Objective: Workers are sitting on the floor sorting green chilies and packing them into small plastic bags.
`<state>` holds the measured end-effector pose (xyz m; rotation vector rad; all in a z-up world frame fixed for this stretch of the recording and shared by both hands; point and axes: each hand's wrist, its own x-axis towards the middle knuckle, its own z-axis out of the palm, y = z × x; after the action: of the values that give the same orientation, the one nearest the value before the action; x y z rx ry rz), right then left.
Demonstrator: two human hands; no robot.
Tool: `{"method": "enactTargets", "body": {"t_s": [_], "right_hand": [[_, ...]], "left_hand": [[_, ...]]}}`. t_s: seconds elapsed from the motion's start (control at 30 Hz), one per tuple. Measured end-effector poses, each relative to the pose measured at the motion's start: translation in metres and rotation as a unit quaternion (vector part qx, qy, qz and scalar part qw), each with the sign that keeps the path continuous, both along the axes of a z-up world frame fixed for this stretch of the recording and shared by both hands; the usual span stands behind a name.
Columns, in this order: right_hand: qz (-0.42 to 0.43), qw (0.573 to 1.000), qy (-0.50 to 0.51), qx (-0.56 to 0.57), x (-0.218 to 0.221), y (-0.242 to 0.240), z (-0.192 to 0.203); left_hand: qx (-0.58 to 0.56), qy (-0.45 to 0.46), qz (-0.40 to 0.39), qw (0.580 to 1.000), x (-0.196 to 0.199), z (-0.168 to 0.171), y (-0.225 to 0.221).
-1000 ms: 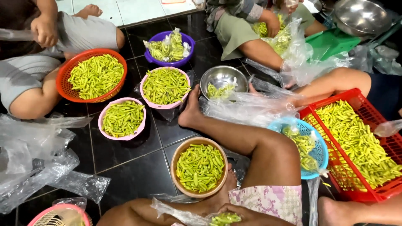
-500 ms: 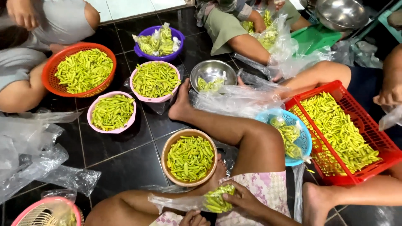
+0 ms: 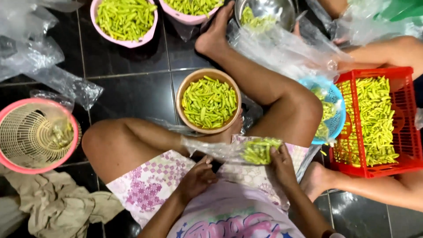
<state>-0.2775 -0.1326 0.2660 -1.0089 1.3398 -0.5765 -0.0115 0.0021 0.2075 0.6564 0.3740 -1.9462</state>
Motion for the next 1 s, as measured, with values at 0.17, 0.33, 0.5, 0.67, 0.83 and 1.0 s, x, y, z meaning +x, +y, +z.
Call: {"method": "enactTargets", "body": {"t_s": [0.17, 0.33, 0.5, 0.67, 0.83, 1.0], "right_hand": [[-0.106, 0.986, 0.028, -0.124, -0.057, -0.014, -0.027], [-0.033, 0.974, 0.062, -0.215, -0.005, -0.048, 0.022], [0.045, 0.945, 0.009, -0.325, 0.068, -0.075, 0.051], [0.1, 0.936, 0.022, -0.337, 0.113, -0.083, 0.073], [0.137, 0.911, 0.018, -0.389, 0.129, -0.093, 0.072], [0.186, 0.873, 0.039, -0.449, 0.143, -0.103, 0.093]], "left_hand": [[-0.088, -0.025, -0.001, 0.996, 0.003, 0.009, -0.014], [-0.053, -0.033, 0.013, 0.998, -0.001, -0.023, -0.005], [0.057, -0.134, 0.055, 0.988, -0.002, 0.004, -0.009], [0.025, -0.12, 0.032, 0.992, -0.007, -0.038, -0.006], [0.008, -0.144, 0.029, 0.989, -0.014, -0.062, -0.016], [-0.035, -0.175, 0.028, 0.983, -0.019, -0.085, -0.015]]}}
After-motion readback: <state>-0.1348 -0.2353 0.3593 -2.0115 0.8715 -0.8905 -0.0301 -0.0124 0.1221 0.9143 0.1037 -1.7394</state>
